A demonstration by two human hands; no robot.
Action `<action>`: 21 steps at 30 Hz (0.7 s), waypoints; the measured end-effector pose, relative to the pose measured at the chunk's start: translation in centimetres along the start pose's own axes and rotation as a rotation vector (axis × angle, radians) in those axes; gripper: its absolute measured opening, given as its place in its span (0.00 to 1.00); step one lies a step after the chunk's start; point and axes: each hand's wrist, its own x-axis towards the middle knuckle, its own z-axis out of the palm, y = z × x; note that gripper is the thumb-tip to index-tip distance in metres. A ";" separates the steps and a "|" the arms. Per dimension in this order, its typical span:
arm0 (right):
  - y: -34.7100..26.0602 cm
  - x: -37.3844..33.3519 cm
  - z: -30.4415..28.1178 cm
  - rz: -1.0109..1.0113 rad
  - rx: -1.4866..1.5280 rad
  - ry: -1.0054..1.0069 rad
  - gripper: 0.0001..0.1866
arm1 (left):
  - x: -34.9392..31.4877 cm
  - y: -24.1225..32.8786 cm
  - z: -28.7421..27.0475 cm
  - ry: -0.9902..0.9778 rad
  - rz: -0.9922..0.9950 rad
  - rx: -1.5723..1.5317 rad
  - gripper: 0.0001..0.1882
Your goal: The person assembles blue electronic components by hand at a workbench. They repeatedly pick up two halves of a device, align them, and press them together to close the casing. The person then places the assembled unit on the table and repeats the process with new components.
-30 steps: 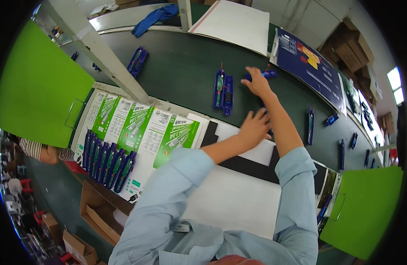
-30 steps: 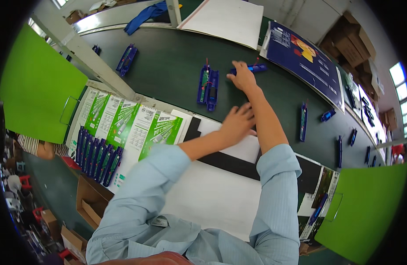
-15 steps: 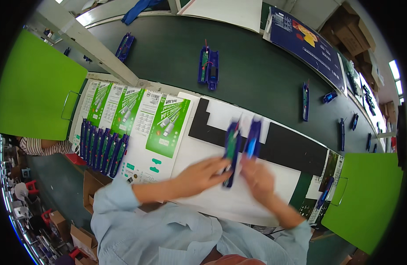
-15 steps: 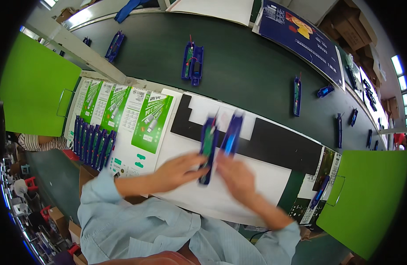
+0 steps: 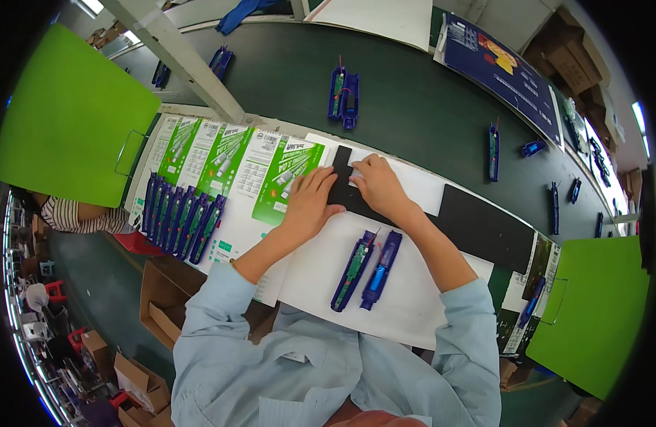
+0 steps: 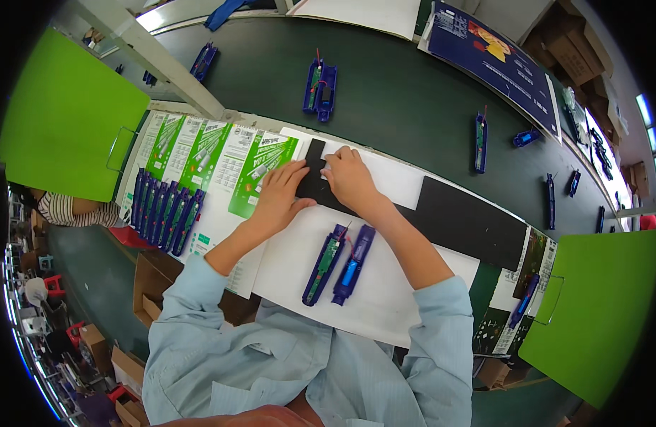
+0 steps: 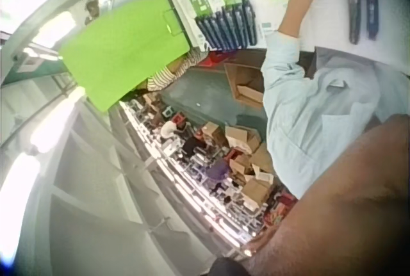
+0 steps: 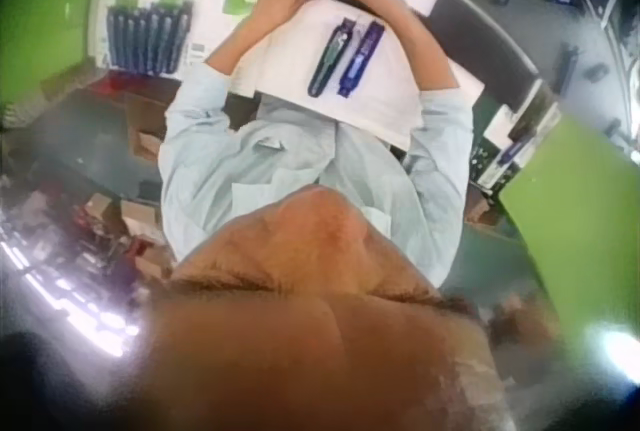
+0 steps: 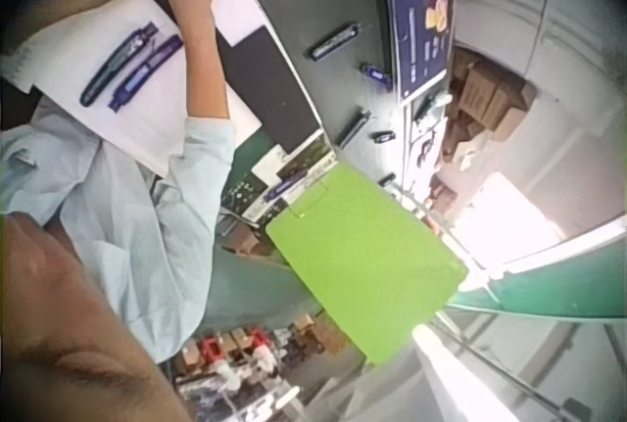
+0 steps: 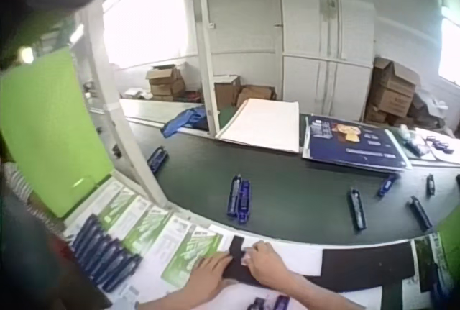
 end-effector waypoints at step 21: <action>-7.3 -19.8 -7.0 0.747 0.728 -0.110 0.08 | -16.5 12.1 0.1 -0.239 0.297 -0.199 0.26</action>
